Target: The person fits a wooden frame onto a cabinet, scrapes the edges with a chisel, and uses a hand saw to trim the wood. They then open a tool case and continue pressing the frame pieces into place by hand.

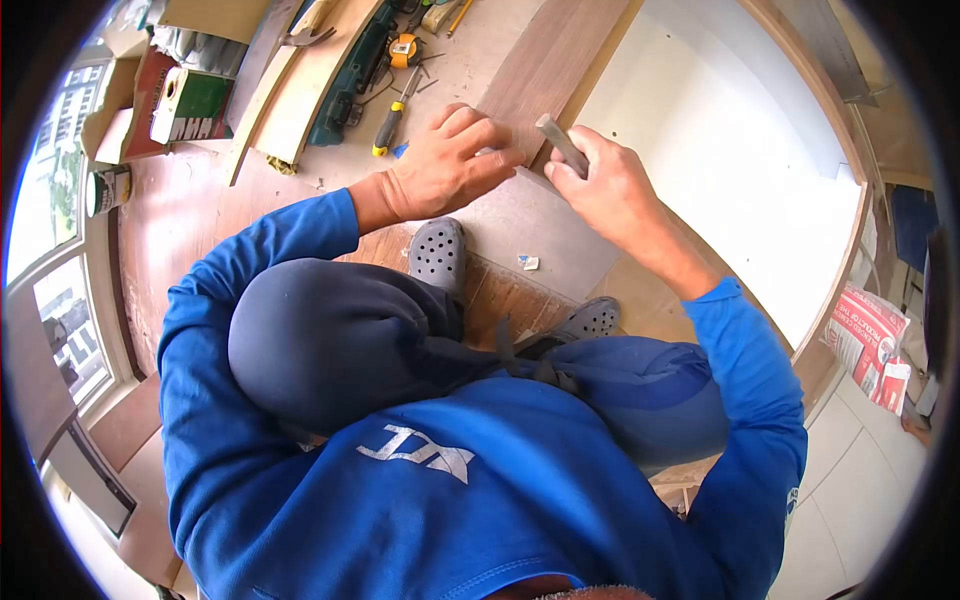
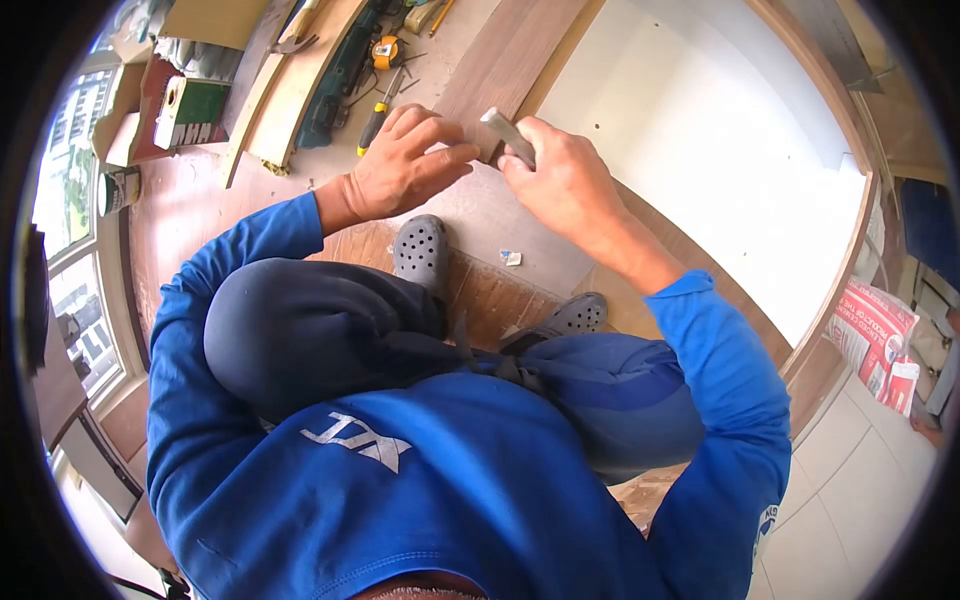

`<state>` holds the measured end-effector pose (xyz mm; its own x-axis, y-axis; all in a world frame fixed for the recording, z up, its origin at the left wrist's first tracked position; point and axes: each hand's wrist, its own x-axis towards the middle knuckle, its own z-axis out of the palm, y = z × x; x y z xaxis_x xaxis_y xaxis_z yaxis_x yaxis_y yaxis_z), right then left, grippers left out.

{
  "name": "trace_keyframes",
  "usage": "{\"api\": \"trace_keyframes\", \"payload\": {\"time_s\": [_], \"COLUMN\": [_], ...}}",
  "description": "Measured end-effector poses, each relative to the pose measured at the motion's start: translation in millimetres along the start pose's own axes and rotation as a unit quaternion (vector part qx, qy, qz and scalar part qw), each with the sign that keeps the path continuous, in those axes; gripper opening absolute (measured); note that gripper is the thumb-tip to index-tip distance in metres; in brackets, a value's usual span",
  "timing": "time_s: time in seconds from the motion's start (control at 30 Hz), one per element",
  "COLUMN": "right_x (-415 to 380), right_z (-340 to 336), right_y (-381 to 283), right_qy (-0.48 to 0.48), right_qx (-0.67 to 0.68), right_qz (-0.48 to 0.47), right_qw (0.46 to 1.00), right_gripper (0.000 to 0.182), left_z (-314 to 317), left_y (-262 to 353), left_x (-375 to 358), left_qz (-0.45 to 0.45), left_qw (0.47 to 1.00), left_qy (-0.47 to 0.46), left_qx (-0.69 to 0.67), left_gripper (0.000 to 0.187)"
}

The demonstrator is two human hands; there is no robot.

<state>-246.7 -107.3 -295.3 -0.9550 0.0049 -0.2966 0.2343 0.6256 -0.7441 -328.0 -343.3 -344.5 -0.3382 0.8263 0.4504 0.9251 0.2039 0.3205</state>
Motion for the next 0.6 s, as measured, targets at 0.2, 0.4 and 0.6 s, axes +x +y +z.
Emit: {"api": "trace_keyframes", "payload": {"time_s": [0.2,0.4,0.6], "right_x": [6.8,11.6,35.6], "right_z": [9.4,-4.6,12.2], "right_y": [4.9,6.0,-44.8], "right_qy": [-0.021,-0.090,-0.037], "right_qx": [-0.015,0.148,0.533], "right_qz": [-0.005,0.094,0.097], "right_qw": [1.000,0.980,0.840], "right_gripper": [0.026,0.029,0.022], "left_z": [12.6,9.5,-30.5], "left_y": [-16.4,-18.4,-14.0], "left_x": [-16.9,-18.7,-7.6], "left_qz": [0.116,0.114,-0.193], "left_qw": [0.992,0.992,0.923], "left_qy": [-0.024,-0.035,-0.006], "left_qx": [0.042,0.042,-0.332], "left_gripper": [0.042,0.036,0.047]}}
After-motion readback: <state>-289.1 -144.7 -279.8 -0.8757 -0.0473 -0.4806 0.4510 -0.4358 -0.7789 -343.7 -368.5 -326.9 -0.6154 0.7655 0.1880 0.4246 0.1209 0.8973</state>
